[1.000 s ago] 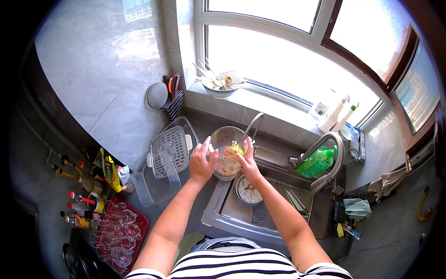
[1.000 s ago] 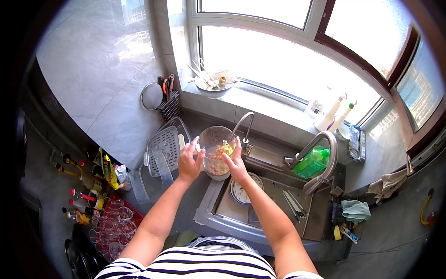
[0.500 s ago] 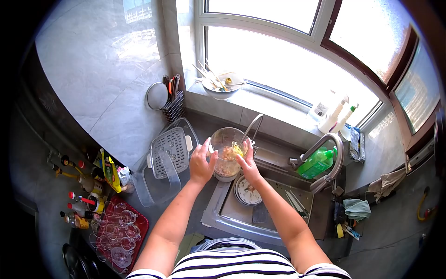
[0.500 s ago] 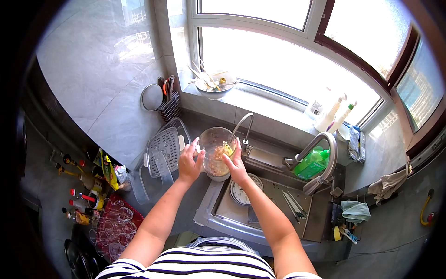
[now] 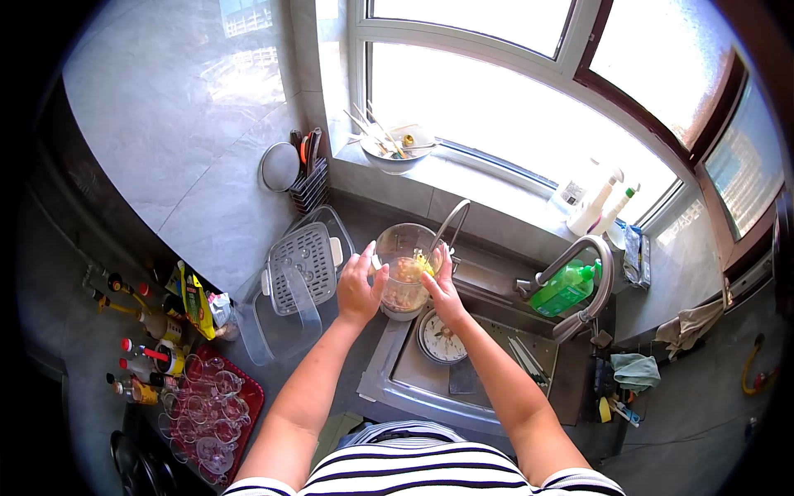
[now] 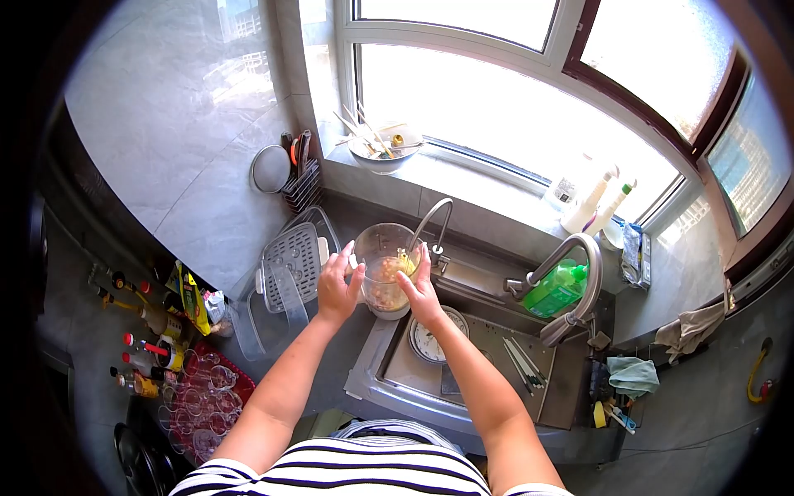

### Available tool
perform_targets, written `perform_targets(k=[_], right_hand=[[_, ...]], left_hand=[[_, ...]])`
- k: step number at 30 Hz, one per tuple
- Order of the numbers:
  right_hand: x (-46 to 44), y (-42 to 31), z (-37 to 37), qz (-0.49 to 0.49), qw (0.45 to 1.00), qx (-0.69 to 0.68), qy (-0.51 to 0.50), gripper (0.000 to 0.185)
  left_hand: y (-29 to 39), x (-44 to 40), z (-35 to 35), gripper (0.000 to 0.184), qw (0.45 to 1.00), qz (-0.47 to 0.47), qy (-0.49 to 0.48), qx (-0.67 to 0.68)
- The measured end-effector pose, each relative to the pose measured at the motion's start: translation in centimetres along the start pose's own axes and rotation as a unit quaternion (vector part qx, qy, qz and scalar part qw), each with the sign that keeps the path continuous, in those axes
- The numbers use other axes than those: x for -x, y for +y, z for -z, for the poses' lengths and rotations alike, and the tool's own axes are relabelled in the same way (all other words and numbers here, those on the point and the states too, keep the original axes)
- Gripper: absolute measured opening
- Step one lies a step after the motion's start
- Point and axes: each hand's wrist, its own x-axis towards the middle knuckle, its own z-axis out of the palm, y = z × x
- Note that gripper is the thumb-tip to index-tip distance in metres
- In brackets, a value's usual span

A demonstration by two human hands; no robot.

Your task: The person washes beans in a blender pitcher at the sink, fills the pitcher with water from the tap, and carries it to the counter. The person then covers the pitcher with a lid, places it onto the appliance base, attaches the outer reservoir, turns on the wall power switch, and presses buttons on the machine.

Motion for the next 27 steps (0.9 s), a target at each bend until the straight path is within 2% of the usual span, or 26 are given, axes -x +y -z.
perform_targets(k=[27], right_hand=[[-0.05,0.58,0.1,0.009,1.0,-0.006,-0.003,0.091]], left_hand=[[0.0,0.02,0.03,0.053,1.0,0.01,-0.011,0.003]])
